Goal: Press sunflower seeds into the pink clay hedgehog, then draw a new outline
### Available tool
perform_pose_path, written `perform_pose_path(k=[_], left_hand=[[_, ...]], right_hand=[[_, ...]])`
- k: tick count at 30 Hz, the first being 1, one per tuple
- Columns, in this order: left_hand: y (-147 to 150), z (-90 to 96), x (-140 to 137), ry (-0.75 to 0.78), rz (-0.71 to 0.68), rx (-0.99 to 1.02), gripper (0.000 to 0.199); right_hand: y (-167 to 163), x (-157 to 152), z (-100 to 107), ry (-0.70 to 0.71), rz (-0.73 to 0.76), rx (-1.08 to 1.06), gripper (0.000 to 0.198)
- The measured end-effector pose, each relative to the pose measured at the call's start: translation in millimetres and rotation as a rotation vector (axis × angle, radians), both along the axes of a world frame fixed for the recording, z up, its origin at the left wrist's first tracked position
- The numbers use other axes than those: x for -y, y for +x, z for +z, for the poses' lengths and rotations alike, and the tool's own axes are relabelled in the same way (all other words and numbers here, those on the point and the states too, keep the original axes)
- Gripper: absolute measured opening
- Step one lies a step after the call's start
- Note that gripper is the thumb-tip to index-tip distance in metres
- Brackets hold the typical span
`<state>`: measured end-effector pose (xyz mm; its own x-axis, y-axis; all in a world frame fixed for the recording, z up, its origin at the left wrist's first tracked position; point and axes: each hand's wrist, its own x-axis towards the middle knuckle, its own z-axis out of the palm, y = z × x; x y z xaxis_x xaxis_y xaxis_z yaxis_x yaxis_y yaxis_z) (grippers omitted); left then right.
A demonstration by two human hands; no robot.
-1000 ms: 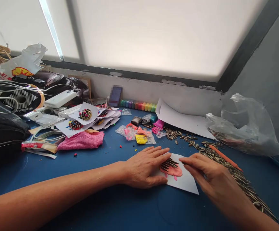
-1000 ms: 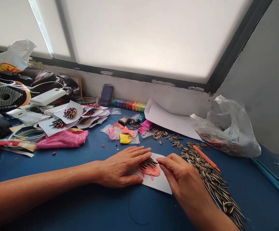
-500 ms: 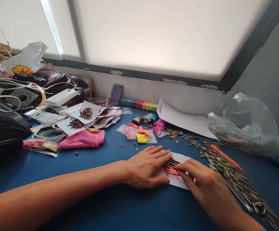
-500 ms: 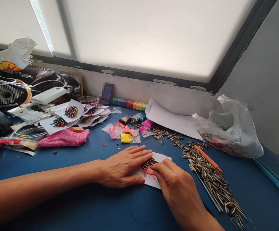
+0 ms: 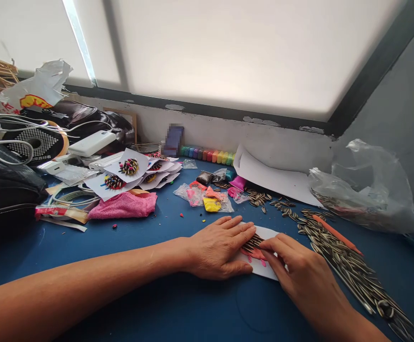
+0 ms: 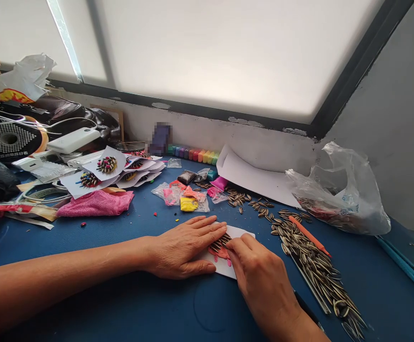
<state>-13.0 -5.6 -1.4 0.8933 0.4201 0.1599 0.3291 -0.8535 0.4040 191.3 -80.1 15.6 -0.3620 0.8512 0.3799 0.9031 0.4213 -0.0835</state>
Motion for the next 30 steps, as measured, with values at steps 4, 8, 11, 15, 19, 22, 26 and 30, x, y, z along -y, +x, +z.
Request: perform_pose_path(k=[4,8,11,15,19,22,26,30], left_hand=[[0.3,0.3,0.0,0.015,-0.01,-0.003,0.075],[0.6,-0.5,-0.5,0.027,-0.013,-0.004,0.075],[0.7,-0.9,-0.6,0.022,-0.009,-0.001,0.075],[0.9,-1.7,-0.4,0.018,-0.003,0.011,0.074],[1.0,-2.2,-0.2,0.027,-0.004,0.036,0.071],[1.4,-1.8,-0.1,0.029,-0.006,0.039,0.07],[1.7,-1.4,0.1,0.031,-0.004,0.02,0.071],[0.9,-1.4,0.1,0.044,-0.008,0.027,0.071]], right_hand=[[-1.5,-1.4,-1.6,0.024,0.001,0.04,0.029],[-2.7,-2.3,-0.7,0.034,-0.004,0.098,0.029],[-4.7,-2.5,0.9,0.041,0.0,0.139,0.031],[-7.2,-3.3,0.8,0.044,-0.017,0.171,0.033],[-8.2,-5.2,-1.8,0.031,-0.021,0.192,0.032],[-8.9,-6.2,-3.8,0.038,-0.023,0.198,0.032],[-9.1,-4.9,-2.8,0.053,-0.018,0.173,0.031],[-5.0,-2.8,5.3,0.072,-0.034,0.123,0.034]])
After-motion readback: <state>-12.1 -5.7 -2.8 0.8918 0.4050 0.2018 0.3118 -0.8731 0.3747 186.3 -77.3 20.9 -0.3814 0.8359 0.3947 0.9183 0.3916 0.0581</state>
